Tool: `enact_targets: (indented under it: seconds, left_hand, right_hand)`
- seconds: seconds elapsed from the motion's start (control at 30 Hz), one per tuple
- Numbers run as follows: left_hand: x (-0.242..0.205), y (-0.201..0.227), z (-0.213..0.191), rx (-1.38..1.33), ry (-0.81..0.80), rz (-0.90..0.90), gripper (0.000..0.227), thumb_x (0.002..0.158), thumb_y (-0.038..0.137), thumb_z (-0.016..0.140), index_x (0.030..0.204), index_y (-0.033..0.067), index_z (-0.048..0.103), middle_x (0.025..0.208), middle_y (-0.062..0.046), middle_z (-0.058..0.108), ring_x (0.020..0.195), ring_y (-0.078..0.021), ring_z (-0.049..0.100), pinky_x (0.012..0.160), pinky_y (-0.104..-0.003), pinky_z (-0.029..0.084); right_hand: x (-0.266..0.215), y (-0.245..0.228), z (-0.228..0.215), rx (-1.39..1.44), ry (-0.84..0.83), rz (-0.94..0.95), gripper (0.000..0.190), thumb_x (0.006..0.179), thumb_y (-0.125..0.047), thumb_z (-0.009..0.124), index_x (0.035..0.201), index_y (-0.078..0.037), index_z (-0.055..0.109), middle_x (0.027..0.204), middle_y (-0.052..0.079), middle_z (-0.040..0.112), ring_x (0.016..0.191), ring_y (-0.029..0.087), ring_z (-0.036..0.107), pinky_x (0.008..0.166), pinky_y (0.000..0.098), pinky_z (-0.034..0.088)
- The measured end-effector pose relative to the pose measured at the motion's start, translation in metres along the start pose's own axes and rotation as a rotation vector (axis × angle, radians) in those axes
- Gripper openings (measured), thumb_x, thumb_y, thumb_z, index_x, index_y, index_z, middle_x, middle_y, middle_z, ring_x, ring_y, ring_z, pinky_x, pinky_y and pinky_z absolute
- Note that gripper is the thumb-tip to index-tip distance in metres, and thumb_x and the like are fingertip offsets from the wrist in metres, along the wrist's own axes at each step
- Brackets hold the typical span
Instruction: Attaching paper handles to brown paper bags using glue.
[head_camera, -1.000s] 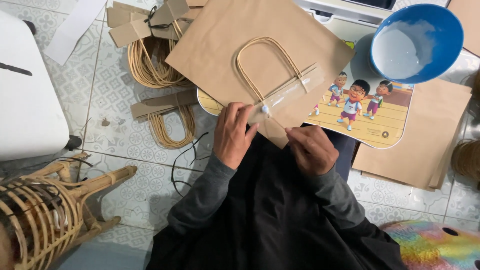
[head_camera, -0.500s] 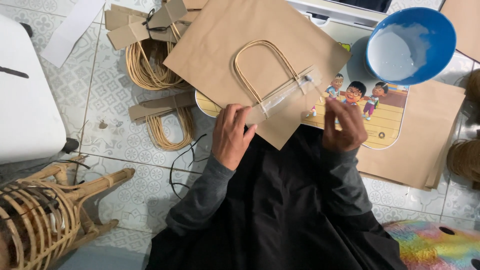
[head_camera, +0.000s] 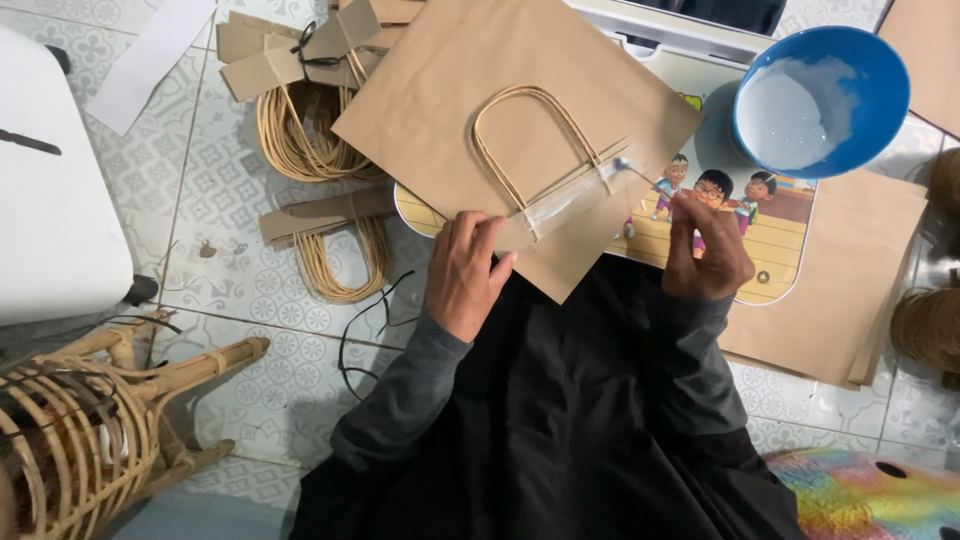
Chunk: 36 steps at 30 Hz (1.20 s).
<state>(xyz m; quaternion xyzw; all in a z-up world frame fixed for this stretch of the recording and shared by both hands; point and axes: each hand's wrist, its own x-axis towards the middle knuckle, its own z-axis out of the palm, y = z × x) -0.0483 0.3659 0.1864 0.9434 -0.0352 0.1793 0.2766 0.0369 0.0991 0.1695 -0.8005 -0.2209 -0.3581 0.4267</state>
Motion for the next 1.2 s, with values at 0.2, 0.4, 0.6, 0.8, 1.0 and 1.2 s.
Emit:
enact_targets:
  seconds: [0.2,0.4,0.6,0.8,1.0,1.2]
  left_hand:
    - [0.000,-0.002,0.003,0.001,-0.014,-0.006,0.047,0.081,0.016,0.087,0.117,0.0094,0.058,0.107,-0.006,0.049,0.088,-0.0256,0.057,0.079,-0.042,0.052]
    - [0.000,0.001,-0.002,-0.005,-0.020,-0.012,0.048,0.080,0.015,0.088,0.117,0.0095,0.058,0.107,-0.006,0.049,0.088,-0.0265,0.058,0.078,-0.042,0.052]
    - [-0.002,-0.002,0.002,0.008,0.001,0.001,0.049,0.080,0.016,0.088,0.118,0.0094,0.058,0.107,-0.006,0.049,0.089,-0.0264,0.057,0.079,-0.042,0.052]
    - [-0.002,-0.004,0.006,0.011,0.006,0.001,0.049,0.079,0.018,0.088,0.117,0.0093,0.060,0.107,-0.006,0.051,0.088,-0.0259,0.057,0.079,-0.042,0.051]
    - [-0.002,-0.003,0.003,0.001,0.013,-0.001,0.048,0.078,0.016,0.088,0.117,0.0094,0.060,0.107,-0.006,0.052,0.087,-0.0262,0.057,0.079,-0.042,0.051]
    - [-0.002,-0.003,0.004,0.010,0.016,0.003,0.048,0.079,0.016,0.088,0.117,0.0093,0.060,0.107,-0.006,0.051,0.087,-0.0253,0.057,0.078,-0.042,0.051]
  right_hand:
    - [-0.007,-0.035,0.012,-0.050,-0.127,-0.165,0.015,0.091,0.011,0.076,0.100,0.002,0.084,0.089,0.019,0.075,0.075,0.032,0.069,0.066,0.0405,0.056]
    - [-0.005,-0.089,0.010,0.291,-0.223,0.071,0.017,0.085,0.012,0.078,0.101,0.006,0.081,0.084,0.020,0.073,0.072,0.034,0.068,0.067,0.0413,0.058]
    - [-0.019,0.004,-0.010,0.052,-0.056,0.035,0.010,0.095,0.015,0.078,0.103,0.010,0.081,0.088,0.023,0.072,0.076,0.034,0.068,0.070,0.0434,0.055]
    - [-0.009,-0.034,-0.008,-0.114,-0.134,-0.186,0.013,0.102,0.004,0.071,0.101,0.003,0.083,0.096,0.022,0.075,0.081,0.036,0.069,0.071,0.0433,0.058]
    - [-0.010,-0.106,0.012,0.163,-0.191,-0.110,0.013,0.093,0.005,0.071,0.091,0.000,0.083,0.084,0.015,0.075,0.072,0.027,0.070,0.070,0.0364,0.060]
    - [-0.017,-0.056,0.001,0.193,-0.179,0.047,0.014,0.090,0.015,0.075,0.099,0.007,0.080,0.081,0.019,0.072,0.072,0.037,0.069,0.067,0.0438,0.056]
